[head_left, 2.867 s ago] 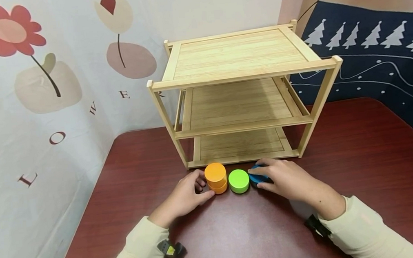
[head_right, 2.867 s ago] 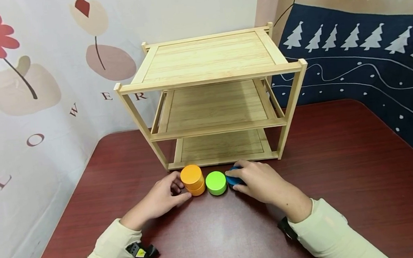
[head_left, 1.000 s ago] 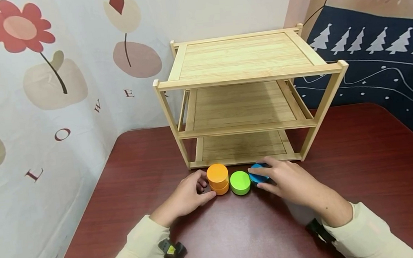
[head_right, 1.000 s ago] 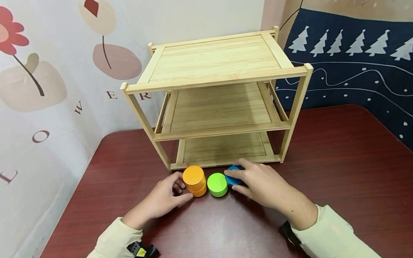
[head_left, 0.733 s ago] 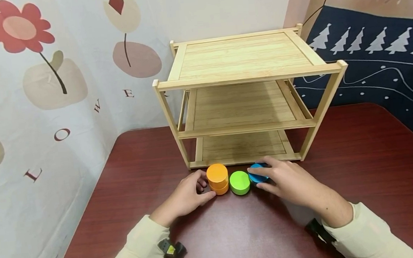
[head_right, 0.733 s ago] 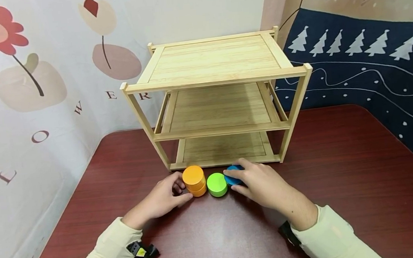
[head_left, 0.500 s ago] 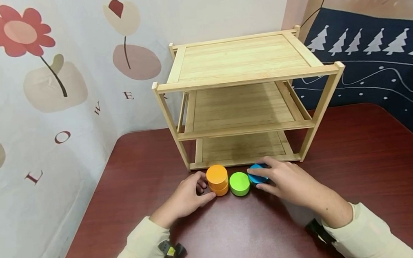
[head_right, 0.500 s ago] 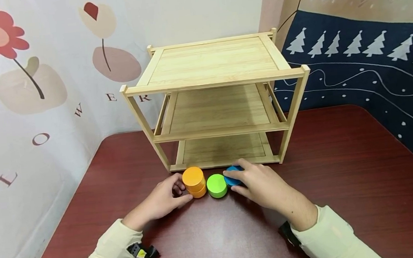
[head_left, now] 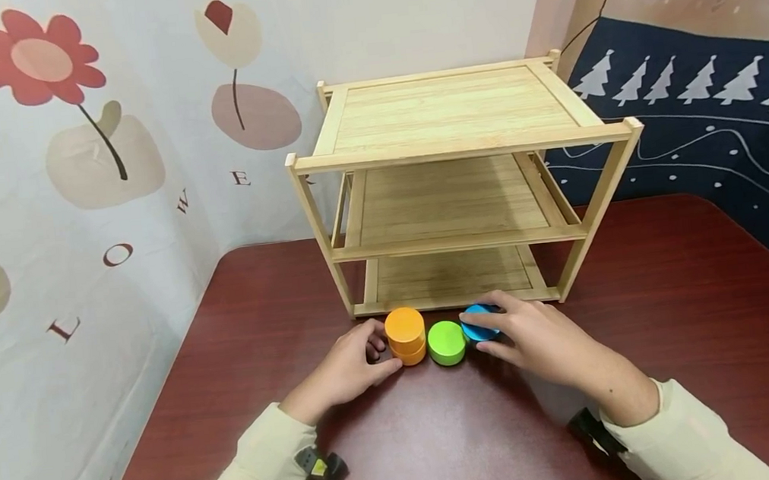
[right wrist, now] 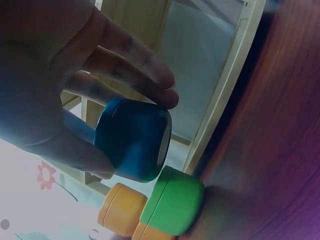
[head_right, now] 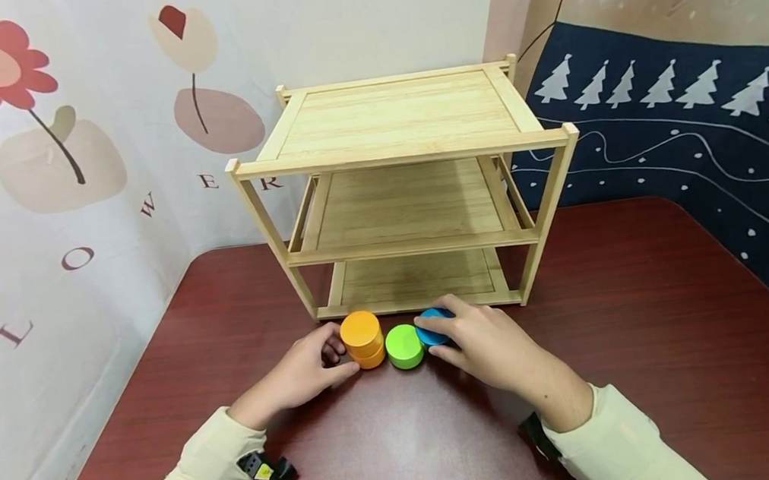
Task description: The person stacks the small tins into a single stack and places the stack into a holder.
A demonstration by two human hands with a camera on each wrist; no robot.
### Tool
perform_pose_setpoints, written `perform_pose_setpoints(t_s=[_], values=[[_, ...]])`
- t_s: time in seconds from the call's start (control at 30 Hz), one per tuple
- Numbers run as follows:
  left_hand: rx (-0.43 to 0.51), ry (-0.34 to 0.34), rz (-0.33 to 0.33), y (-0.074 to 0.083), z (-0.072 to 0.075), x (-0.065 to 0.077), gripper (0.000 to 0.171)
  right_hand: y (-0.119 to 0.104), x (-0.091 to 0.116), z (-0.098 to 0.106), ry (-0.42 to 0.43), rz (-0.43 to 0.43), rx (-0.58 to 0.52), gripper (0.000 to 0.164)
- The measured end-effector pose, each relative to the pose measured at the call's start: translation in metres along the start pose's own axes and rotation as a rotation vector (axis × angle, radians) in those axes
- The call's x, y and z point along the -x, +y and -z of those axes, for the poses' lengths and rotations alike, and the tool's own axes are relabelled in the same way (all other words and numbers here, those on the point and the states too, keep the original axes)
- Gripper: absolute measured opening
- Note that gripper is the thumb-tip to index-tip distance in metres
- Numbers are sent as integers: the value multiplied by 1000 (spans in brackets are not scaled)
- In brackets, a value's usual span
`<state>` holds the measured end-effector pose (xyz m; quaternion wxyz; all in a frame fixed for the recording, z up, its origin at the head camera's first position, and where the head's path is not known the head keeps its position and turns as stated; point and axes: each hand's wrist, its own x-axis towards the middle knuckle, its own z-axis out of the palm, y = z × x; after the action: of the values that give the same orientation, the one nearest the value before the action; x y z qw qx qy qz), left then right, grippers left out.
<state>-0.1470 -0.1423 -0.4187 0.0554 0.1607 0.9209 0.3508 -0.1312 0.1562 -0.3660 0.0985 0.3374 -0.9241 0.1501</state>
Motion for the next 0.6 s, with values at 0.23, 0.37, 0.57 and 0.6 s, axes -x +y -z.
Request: perform_pose_setpoints(t_s=[0.23, 0.37, 0.57, 0.6], values=[[9, -6, -8, -1, 0, -1, 45, -1, -1, 0, 19, 15, 6, 41], [5, -8, -6, -1, 1, -3, 45, -2, -2, 0, 14, 19, 13, 42], [3, -12, -1, -2, 0, -2, 45, -3, -2, 0, 13, 33, 22, 42], [3, -12, -1, -2, 0, -2, 45, -4, -2, 0, 16, 35, 22, 43]])
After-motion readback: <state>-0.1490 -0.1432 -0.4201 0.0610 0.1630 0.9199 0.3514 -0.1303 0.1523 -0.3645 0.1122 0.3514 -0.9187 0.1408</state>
